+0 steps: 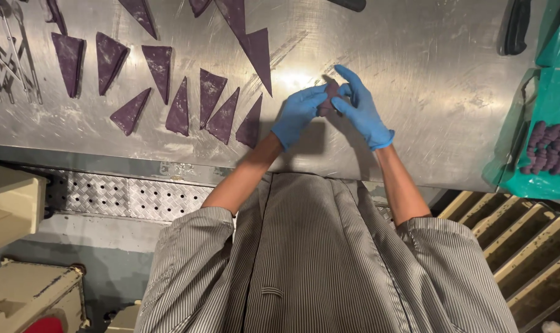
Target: The person is preparing purple pastries by rolling triangular pieces of dough and placing them on a tray.
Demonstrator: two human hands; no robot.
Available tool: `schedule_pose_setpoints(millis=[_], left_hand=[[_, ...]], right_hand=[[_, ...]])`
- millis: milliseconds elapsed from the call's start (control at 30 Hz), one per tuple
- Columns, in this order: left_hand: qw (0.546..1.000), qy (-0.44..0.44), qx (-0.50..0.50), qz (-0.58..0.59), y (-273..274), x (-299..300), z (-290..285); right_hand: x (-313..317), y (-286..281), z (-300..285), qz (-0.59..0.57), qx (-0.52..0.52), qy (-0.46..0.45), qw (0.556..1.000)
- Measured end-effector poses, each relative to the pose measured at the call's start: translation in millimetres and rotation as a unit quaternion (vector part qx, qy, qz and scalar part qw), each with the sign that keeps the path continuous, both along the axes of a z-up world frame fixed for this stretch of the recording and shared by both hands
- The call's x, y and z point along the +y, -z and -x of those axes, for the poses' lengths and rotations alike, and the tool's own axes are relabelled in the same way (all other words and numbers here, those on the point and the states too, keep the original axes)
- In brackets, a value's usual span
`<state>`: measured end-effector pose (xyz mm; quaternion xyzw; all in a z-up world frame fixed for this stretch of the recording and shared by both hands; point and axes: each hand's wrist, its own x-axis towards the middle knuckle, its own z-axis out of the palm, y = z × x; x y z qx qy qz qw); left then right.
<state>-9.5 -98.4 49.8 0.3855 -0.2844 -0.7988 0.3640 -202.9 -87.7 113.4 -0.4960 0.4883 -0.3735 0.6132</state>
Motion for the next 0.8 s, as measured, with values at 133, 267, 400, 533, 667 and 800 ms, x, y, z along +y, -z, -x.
schedule_pose_setpoints(millis=[133,267,400,533,667,800], left_hand=[[0.993,0.001,0.106,-0.049,-24.7,16.4,4.7],[0.997,0.041,0.059,-0.031,-58.7,28.2,10.6],[0.992,0.024,0.115,-0.048,-68.9,37.8,17.4],[0.985,0.023,0.167,-0.048,-78.9,49.0,24.9],[0.988,0.040,0.148,-0.022,-85.0,54.8,34.9],[0.985,0.010,0.171,-0.030,-82.0,61.0,44.5]], right_hand=[[12.6,-23.5,13.3,0.044,0.035,-0.018,0.998],[27.3,-56.0,16.8,0.045,0.071,-0.011,0.996],[37.8,-83.6,26.4,0.086,0.085,-0.015,0.992],[47.3,-92.1,37.6,0.061,0.071,0.009,0.996],[53.3,-103.7,42.6,0.066,0.068,0.006,0.995],[55.3,-107.1,55.4,0.045,0.066,0.035,0.996]])
